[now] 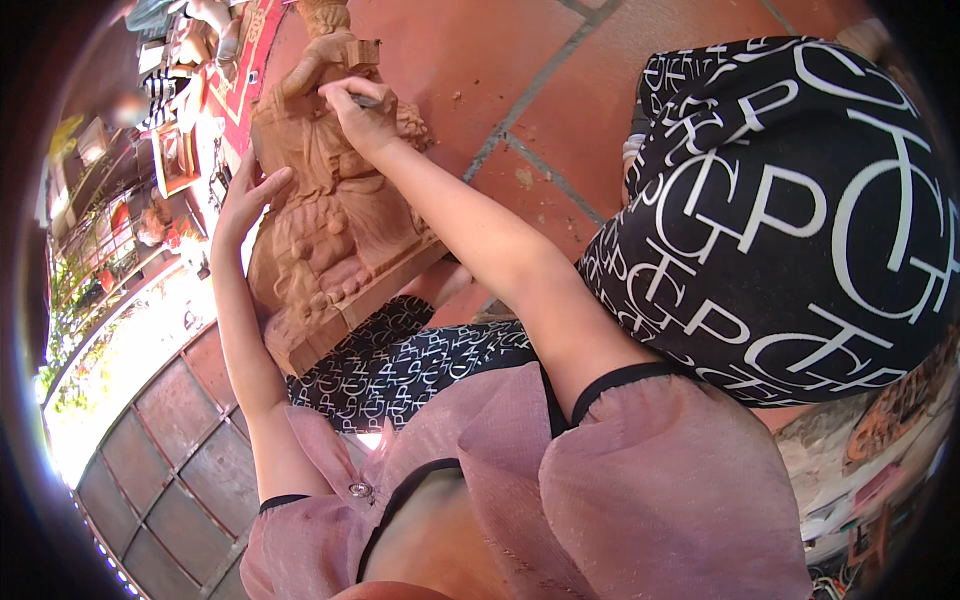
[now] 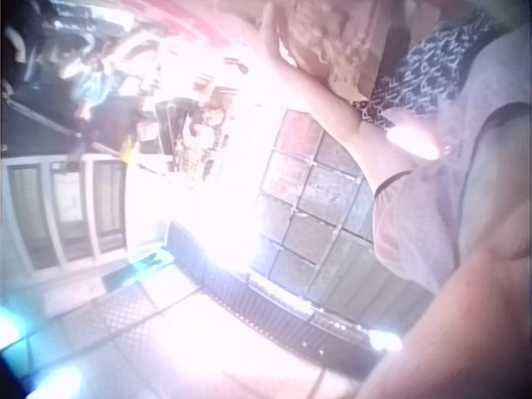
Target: The person carves a wooden figurine using a chisel, holding the piece in their lap and refining details on the surface. The person rotates the figurine to access different areas and continues to chip away wood shavings.
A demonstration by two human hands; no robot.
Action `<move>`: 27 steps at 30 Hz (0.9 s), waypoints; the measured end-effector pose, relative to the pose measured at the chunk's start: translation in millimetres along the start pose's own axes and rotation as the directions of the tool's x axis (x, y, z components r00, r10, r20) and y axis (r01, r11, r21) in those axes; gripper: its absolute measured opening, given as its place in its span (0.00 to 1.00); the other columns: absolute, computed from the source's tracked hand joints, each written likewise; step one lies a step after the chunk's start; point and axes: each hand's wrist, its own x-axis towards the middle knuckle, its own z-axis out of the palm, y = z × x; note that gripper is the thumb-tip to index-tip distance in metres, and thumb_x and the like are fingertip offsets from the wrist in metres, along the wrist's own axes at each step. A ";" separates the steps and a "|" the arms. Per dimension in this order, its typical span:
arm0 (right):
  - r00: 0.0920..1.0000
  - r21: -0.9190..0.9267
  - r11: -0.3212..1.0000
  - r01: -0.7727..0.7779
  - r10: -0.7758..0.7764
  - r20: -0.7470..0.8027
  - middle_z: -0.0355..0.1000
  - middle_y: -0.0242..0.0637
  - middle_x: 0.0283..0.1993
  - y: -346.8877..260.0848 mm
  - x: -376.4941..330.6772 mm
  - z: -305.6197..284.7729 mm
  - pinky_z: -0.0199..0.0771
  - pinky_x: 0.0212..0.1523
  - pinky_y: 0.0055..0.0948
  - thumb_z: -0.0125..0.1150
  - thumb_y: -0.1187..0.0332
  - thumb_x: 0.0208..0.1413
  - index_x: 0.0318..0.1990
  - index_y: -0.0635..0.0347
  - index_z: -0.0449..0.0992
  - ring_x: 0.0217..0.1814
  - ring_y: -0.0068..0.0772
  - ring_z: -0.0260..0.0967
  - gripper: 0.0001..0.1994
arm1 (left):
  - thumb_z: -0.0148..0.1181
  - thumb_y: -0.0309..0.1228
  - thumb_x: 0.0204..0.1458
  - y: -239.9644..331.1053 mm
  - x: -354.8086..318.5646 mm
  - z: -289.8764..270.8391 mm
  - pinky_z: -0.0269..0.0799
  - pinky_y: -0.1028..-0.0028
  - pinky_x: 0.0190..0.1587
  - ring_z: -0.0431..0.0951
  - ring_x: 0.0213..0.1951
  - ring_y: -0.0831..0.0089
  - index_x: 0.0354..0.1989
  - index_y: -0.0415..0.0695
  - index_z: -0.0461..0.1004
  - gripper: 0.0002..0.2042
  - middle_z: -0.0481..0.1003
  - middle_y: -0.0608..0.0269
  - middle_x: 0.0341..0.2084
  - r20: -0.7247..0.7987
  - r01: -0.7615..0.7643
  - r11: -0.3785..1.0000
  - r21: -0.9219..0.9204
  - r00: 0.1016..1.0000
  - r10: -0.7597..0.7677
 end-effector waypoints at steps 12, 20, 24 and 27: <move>0.965 0.145 0.954 -0.262 0.257 0.051 0.76 0.41 0.36 -24.3 -6.8 1.3 0.75 0.37 0.25 0.53 0.68 0.55 0.36 0.67 0.77 0.35 0.29 0.74 0.11 | 0.64 0.33 0.50 -4.5 -2.2 -1.2 0.71 0.74 0.42 0.75 0.39 0.73 0.58 0.38 0.59 0.29 0.73 0.56 0.42 0.002 -0.030 1.000 -0.007 1.000 0.030; 0.969 0.066 0.971 -0.230 0.235 -0.083 0.75 0.36 0.40 -18.7 -9.6 12.4 0.72 0.38 0.24 0.54 0.64 0.55 0.39 0.63 0.77 0.39 0.26 0.72 0.12 | 0.63 0.32 0.50 0.2 0.3 -3.5 0.71 0.75 0.36 0.76 0.35 0.74 0.57 0.38 0.60 0.27 0.74 0.57 0.36 0.035 0.052 0.999 0.008 0.998 -0.052; 0.957 0.175 0.944 -0.279 0.288 -0.027 0.76 0.35 0.35 -12.7 -13.1 3.8 0.72 0.36 0.23 0.56 0.66 0.53 0.38 0.62 0.78 0.36 0.24 0.72 0.11 | 0.63 0.31 0.51 5.0 -4.0 0.4 0.71 0.76 0.35 0.76 0.34 0.75 0.56 0.37 0.60 0.26 0.75 0.59 0.33 0.011 0.027 0.999 -0.046 1.000 -0.027; 0.950 0.181 0.945 -0.271 0.292 -0.105 0.75 0.35 0.33 -16.5 -7.3 1.4 0.70 0.35 0.22 0.56 0.66 0.52 0.34 0.63 0.78 0.35 0.23 0.71 0.10 | 0.61 0.33 0.52 4.9 -2.4 -3.0 0.69 0.78 0.36 0.74 0.33 0.77 0.58 0.39 0.58 0.27 0.73 0.62 0.33 0.048 0.050 0.998 0.036 0.997 -0.052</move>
